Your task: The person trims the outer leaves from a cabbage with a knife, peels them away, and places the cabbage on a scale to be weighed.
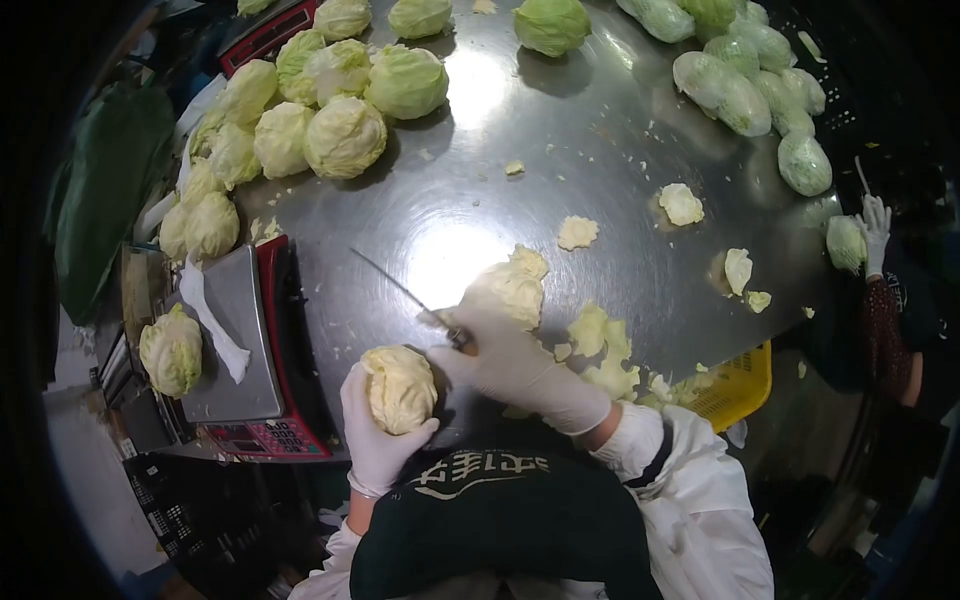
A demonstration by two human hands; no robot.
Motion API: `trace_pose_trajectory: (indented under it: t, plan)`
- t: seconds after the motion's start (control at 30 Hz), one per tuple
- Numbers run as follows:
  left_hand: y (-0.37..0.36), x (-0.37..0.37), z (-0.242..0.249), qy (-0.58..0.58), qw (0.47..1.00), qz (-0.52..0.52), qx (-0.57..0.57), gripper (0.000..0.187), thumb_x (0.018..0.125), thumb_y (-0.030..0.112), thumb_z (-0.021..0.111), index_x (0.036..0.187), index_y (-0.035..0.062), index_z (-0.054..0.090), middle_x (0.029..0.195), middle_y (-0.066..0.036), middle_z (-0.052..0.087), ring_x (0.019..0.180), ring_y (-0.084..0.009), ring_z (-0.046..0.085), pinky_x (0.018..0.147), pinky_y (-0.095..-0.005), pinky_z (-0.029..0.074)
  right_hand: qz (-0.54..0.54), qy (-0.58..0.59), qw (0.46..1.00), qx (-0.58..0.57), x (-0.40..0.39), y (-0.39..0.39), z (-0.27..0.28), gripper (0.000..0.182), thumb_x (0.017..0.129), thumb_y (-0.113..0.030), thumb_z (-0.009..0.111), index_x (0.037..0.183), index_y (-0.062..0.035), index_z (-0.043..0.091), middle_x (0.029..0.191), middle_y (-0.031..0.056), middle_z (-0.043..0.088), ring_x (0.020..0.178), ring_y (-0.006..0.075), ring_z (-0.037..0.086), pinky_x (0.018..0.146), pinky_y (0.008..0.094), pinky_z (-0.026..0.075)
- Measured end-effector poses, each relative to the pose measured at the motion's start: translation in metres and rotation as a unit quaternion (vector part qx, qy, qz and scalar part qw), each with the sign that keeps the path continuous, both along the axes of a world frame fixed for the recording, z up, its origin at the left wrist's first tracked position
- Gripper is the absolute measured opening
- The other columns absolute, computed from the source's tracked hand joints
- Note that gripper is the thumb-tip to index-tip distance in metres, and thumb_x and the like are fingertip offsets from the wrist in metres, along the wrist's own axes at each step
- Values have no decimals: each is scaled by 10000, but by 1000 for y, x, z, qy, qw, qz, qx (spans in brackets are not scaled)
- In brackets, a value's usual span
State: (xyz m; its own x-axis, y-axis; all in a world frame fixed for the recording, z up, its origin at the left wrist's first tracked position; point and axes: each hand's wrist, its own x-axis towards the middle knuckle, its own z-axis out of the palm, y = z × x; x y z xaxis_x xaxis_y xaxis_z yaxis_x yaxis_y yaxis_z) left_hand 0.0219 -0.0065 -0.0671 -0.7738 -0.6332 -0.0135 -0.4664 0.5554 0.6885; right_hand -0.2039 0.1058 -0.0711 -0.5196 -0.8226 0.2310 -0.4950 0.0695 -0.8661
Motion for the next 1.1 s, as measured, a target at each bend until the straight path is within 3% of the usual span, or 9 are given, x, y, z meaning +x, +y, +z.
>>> trace_pose_trajectory:
  t: [0.07,0.27,0.57,0.7,0.77,0.8,0.97,1.03,1.1]
  plan:
    - [-5,6,-16,58,988,48,131,1058,638,303,949,1458,-58,386,1425,-241,467,1320,-401,496,1110,-477,423,92,-302,924,215,19,-8,6,402,944,-173,677,1324,-48,632,726,15,601,590,77,568,533,252,456]
    - [-1,5,-10,227,691,216,652,826,782,73,834,1478,-26,402,1350,-153,569,1231,-228,576,1065,-355,471,-56,-258,959,107,-12,5,-52,435,916,-206,719,1279,8,610,902,49,662,763,136,610,685,272,507]
    - [4,-16,-7,92,865,51,491,856,793,157,840,1492,-55,395,1341,-173,598,1238,-238,591,1056,-373,490,29,-106,982,156,-17,-5,0,167,900,-156,715,985,-12,717,807,113,713,706,174,668,693,299,532]
    - [7,-8,-6,170,647,153,728,794,942,452,624,1534,6,340,1465,-202,505,1302,-347,573,1089,-463,505,-145,-292,938,118,-71,15,-24,231,905,-126,712,1118,-37,704,949,107,743,777,175,684,717,283,541]
    - [6,-17,1,223,462,186,838,805,957,511,560,1564,47,306,1514,-212,453,1320,-391,541,1076,-530,497,-133,139,977,92,-60,24,-8,453,930,-238,707,1335,-57,616,1121,149,727,857,329,711,815,411,562]
    - [6,-14,-9,233,408,198,861,804,963,603,502,1563,99,327,1536,-213,425,1343,-395,517,1054,-562,505,-71,43,986,146,-46,27,-1,538,939,-277,700,1407,-70,535,1231,176,672,925,344,708,847,423,561]
    - [8,-37,5,252,358,229,870,781,978,653,446,1540,117,365,1497,-189,458,1330,-370,522,1035,-502,521,114,-31,971,206,20,29,43,687,1014,-412,567,1556,-70,319,1493,236,465,987,398,702,855,473,567]
    - [9,-39,-6,317,229,187,901,752,972,639,468,1515,123,400,1486,-153,474,1304,-327,520,1019,-434,497,132,-12,969,210,27,28,46,667,1029,-386,535,1549,-28,321,1516,242,435,929,396,713,769,467,584]
    - [10,-42,-4,273,286,238,887,714,965,610,499,1493,134,424,1482,-115,478,1299,-284,498,1033,-415,449,127,49,956,258,26,26,49,676,1025,-378,540,1544,-5,320,1513,244,442,899,382,719,702,445,592]
